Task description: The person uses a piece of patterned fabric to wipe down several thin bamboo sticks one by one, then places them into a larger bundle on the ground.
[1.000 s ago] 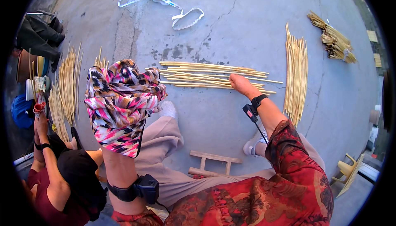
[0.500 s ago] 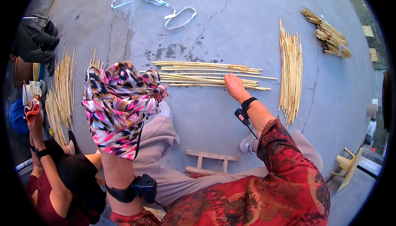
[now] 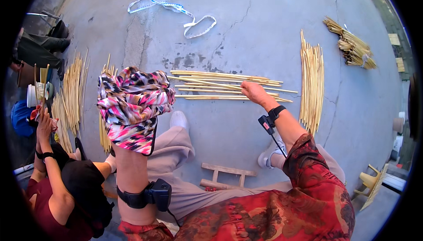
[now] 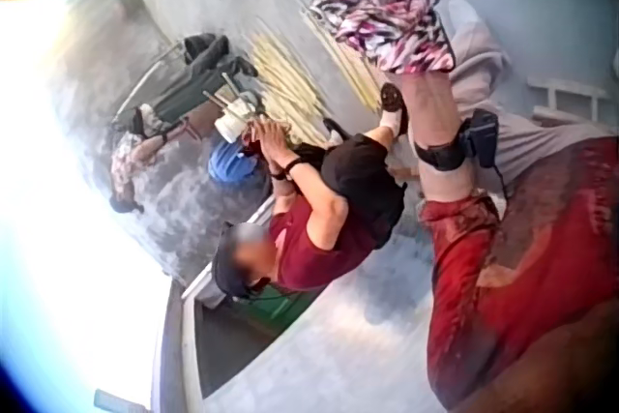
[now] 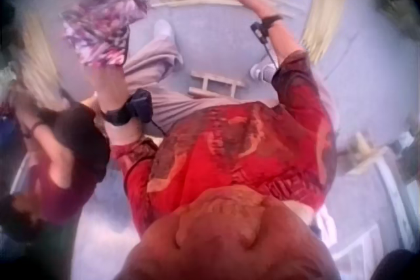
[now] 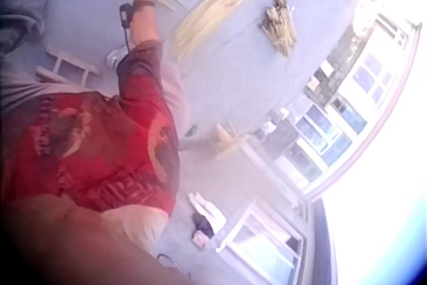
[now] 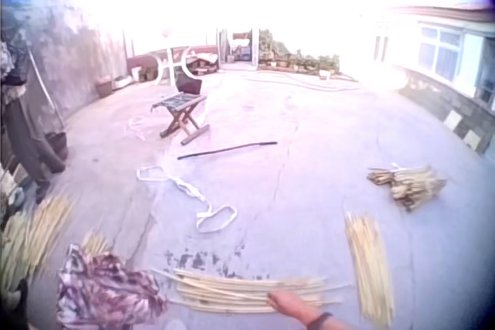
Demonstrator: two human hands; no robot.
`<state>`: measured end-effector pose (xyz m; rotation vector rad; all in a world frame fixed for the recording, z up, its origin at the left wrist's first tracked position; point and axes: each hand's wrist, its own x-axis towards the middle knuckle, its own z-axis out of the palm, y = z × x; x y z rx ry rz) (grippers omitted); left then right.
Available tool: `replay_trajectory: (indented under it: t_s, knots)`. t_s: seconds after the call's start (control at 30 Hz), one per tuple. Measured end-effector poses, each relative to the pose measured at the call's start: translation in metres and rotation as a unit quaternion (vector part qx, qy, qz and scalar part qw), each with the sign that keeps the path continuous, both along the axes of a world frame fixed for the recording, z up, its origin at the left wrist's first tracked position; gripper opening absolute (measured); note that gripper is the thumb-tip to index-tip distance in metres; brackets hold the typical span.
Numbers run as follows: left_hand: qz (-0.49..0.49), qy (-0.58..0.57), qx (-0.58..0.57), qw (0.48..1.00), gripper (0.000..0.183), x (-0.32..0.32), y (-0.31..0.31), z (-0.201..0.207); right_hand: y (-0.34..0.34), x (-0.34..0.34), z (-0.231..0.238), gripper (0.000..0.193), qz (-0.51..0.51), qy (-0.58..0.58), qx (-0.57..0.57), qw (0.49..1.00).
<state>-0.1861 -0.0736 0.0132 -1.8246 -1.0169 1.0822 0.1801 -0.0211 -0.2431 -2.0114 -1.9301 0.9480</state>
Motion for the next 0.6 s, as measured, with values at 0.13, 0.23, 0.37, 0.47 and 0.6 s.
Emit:
replay_trajectory:
  t_s: [0.13, 0.23, 0.37, 0.47, 0.6]
  knots:
    - [0.06, -0.325, -0.095, 0.939, 0.035, 0.014, 0.009, 0.009, 0.015, -0.008, 0.057, 0.017, -0.044, 0.143, -0.017, 0.989]
    - [0.117, -0.608, -0.167, 0.767, 0.03, 0.032, 0.04, -0.01, 0.016, -0.02, 0.136, 0.017, -0.126, 0.278, -0.034, 0.952]
    - [0.168, -0.872, -0.443, -0.119, 0.027, 0.088, 0.076, -0.05, -0.011, -0.052, 0.225, 0.019, -0.144, 0.457, -0.075, 0.875]
    - [0.225, -0.81, -0.45, -0.3, 0.024, 0.127, 0.07, -0.046, -0.042, -0.076, 0.252, 0.018, -0.12, 0.52, -0.103, 0.84]
    - [0.273, -0.777, -0.486, -0.292, 0.04, 0.158, 0.048, -0.034, -0.086, -0.094, 0.26, 0.02, -0.131, 0.554, -0.126, 0.812]
